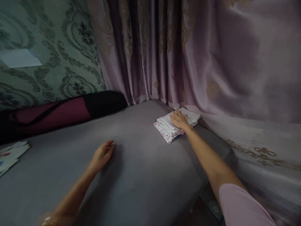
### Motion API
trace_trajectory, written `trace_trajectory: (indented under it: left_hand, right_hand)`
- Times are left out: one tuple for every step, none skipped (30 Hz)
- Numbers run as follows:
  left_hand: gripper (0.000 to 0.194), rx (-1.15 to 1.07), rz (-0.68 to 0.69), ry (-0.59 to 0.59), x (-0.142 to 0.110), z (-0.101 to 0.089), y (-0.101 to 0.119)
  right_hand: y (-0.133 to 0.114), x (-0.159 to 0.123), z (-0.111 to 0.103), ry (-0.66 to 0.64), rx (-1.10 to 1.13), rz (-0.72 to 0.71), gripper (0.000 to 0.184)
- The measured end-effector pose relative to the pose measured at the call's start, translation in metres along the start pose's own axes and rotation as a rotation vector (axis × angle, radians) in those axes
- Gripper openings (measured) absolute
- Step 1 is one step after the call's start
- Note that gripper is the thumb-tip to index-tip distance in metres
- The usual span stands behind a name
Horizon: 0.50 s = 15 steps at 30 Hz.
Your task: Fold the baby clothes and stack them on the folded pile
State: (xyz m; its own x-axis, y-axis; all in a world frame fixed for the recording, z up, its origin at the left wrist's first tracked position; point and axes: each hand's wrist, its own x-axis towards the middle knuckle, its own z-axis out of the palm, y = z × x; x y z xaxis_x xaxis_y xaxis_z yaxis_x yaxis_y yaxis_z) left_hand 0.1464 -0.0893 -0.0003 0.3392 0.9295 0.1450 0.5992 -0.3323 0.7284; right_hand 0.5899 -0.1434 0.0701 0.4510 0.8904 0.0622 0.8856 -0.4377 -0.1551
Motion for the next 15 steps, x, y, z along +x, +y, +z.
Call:
trace_trajectory:
  left_hand:
    - [0.047,0.110,0.001,0.025,-0.012,-0.020,-0.020]
    - [0.048,0.214,0.012,0.061,-0.024,-0.037,-0.038]
    - [0.048,0.305,0.026,0.100,-0.035,-0.052,-0.055]
    - [0.048,0.376,0.036,0.110,-0.045,-0.063,-0.068]
    - [0.049,0.439,0.031,0.127,-0.054,-0.070,-0.079]
    - [0.050,0.492,0.020,0.135,-0.062,-0.074,-0.086]
    - [0.051,0.536,0.001,0.134,-0.067,-0.076,-0.090]
    - [0.053,0.574,-0.024,0.132,-0.072,-0.075,-0.091]
    - [0.054,0.605,-0.048,0.127,-0.074,-0.074,-0.089]
    - [0.055,0.627,-0.067,0.118,-0.076,-0.071,-0.085]
    - [0.056,0.643,-0.087,0.116,-0.078,-0.069,-0.079]
    - [0.056,0.644,-0.090,0.117,-0.079,-0.068,-0.072]
    - [0.054,0.631,-0.089,0.121,-0.080,-0.067,-0.066]
    - [0.052,0.603,-0.094,0.124,-0.080,-0.067,-0.060]
    - [0.049,0.565,-0.107,0.136,-0.081,-0.067,-0.055]
  right_hand:
    - [-0.006,-0.005,-0.001,0.003,0.021,-0.046,0.062]
    - [-0.013,-0.011,0.000,-0.004,0.037,-0.097,0.062]
    - [-0.019,-0.017,0.003,-0.019,0.043,-0.143,0.061]
    - [-0.024,-0.024,0.008,-0.029,0.029,-0.183,0.060]
    - [-0.029,-0.030,0.013,-0.028,-0.003,-0.214,0.058]
    - [-0.032,-0.035,0.019,-0.012,-0.049,-0.239,0.057]
    - [-0.034,-0.039,0.025,0.015,-0.098,-0.254,0.055]
    - [-0.036,-0.042,0.029,0.042,-0.142,-0.263,0.055]
    - [-0.036,-0.043,0.033,0.066,-0.175,-0.268,0.056]
    - [-0.035,-0.043,0.035,0.081,-0.195,-0.271,0.056]
    - [-0.034,-0.043,0.036,0.084,-0.206,-0.277,0.056]
    - [-0.033,-0.042,0.037,0.096,-0.218,-0.288,0.056]
    - [-0.030,-0.040,0.037,0.110,-0.223,-0.300,0.057]
    - [-0.027,-0.038,0.038,0.117,-0.217,-0.315,0.057]
    - [-0.023,-0.034,0.040,0.127,-0.201,-0.327,0.058]
